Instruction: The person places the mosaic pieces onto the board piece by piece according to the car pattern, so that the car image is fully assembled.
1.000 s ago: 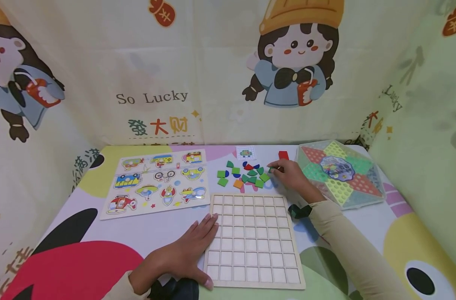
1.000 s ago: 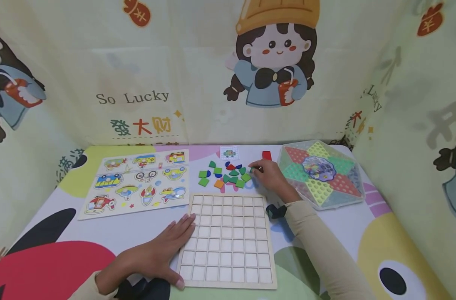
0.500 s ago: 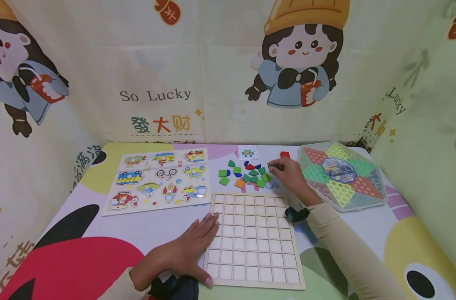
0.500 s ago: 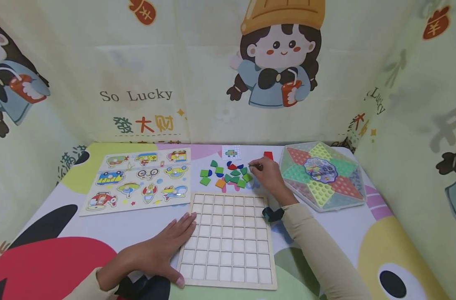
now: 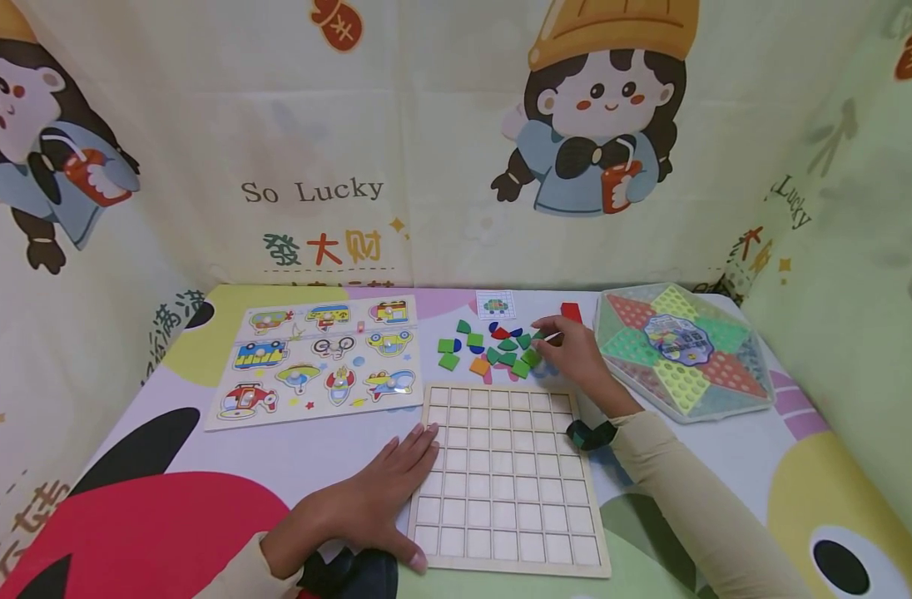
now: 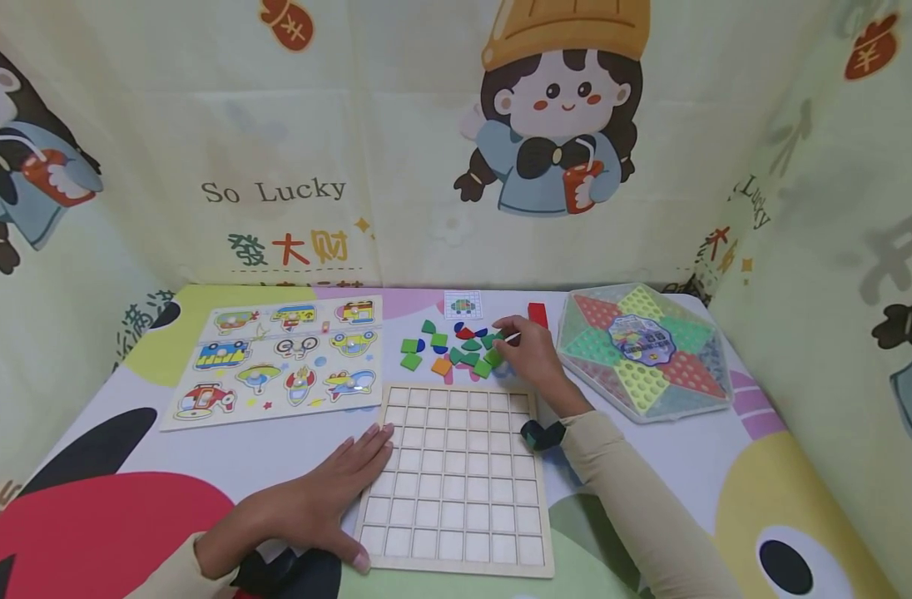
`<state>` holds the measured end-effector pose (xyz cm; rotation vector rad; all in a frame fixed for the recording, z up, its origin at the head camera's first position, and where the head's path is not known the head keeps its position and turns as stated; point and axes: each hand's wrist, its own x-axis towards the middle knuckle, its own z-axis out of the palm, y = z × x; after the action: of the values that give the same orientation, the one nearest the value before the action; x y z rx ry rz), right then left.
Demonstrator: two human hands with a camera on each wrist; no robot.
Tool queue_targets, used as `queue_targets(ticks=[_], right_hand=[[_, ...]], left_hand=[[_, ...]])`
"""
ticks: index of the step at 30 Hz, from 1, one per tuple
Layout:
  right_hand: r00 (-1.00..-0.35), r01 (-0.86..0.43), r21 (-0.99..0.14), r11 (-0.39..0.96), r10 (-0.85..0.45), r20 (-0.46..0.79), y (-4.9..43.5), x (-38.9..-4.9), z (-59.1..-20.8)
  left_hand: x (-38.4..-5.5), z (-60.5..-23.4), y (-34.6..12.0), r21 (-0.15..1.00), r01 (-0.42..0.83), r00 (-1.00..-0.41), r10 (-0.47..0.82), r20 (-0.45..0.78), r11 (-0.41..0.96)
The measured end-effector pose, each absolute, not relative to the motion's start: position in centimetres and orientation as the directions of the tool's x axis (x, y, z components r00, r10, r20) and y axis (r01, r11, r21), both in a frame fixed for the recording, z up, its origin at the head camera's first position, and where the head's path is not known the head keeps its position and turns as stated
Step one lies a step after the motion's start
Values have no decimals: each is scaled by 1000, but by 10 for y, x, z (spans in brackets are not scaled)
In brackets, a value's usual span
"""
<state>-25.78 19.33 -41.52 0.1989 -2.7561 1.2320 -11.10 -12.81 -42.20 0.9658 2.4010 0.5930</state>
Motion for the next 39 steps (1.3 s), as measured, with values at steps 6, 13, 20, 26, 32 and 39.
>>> queue_targets(ticks=[6, 13, 20, 26, 32, 39], right_hand=[[-976, -208, -708, 674, -97, 195, 185, -253, -411], [-970, -238, -702, 671, -132, 202, 178, -246, -411], [-968, -248, -722, 646, -198, 156, 169, -239, -411], [-963, -241, -753, 612, -244, 110, 163, -233, -412], [-946, -284, -745, 603, -305, 113, 159, -226, -411], [-947, -273, -759, 591, -302, 106, 153, -220, -412]], left_hand=[[-111, -423, -129, 544, 525, -634, 727, -264, 654], [-112, -423, -130, 543, 534, -629, 733, -258, 649], [-111, -424, -132, 547, 539, -622, 741, -254, 640], [-111, -424, -132, 552, 530, -627, 735, -256, 644], [-111, -424, -130, 553, 521, -631, 729, -263, 650], [-112, -425, -130, 548, 521, -635, 726, -264, 655]])
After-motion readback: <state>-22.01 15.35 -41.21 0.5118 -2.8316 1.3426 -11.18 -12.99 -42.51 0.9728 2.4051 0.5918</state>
